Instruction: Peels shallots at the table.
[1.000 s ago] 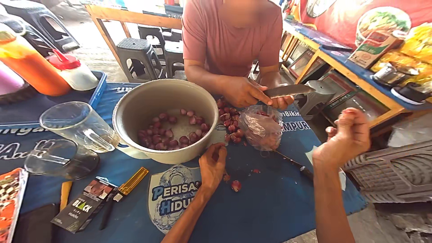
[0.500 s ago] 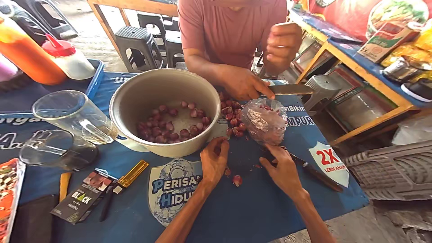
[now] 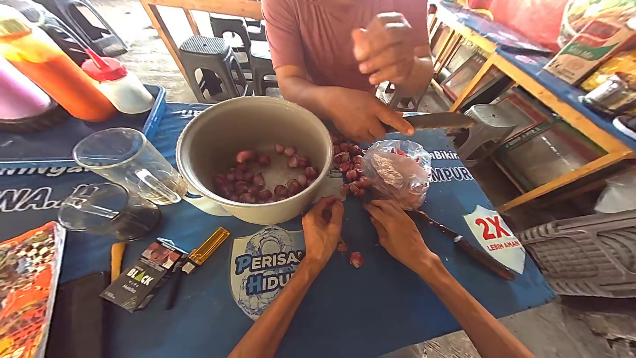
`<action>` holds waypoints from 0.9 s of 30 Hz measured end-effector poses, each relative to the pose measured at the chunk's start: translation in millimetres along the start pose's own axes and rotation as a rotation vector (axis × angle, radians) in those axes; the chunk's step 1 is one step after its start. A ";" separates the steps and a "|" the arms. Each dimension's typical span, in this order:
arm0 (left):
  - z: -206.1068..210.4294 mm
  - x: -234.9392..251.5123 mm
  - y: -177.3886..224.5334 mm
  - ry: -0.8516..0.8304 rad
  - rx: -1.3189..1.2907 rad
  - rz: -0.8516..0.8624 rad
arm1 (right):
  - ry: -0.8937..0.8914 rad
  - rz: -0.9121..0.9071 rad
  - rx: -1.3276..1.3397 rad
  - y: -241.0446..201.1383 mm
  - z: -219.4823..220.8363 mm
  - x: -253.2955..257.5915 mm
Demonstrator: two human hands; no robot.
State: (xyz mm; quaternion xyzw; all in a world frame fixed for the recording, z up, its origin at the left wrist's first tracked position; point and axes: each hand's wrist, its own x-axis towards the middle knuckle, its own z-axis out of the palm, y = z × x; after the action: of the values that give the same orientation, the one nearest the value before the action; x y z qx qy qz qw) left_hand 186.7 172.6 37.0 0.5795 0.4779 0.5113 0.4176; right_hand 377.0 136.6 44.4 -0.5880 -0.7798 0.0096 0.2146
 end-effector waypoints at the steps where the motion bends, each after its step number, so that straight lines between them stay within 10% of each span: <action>1: 0.4 -0.4 -0.2 0.003 0.001 -0.001 | 0.001 -0.015 0.005 -1.7 -3.5 -8.3; 13: -0.7 0.2 3.1 0.046 -0.058 -0.032 | 0.209 0.115 0.118 -15.6 -10.2 -55.7; 27: -2.6 5.0 1.9 0.071 -0.124 -0.073 | -0.284 0.121 0.180 -85.0 -14.9 7.3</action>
State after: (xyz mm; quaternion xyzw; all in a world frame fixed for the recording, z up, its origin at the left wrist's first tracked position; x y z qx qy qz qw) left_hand 184.5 177.1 40.1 0.5162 0.4806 0.5445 0.4539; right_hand 303.0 113.6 83.0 -0.6052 -0.7614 0.1750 0.1531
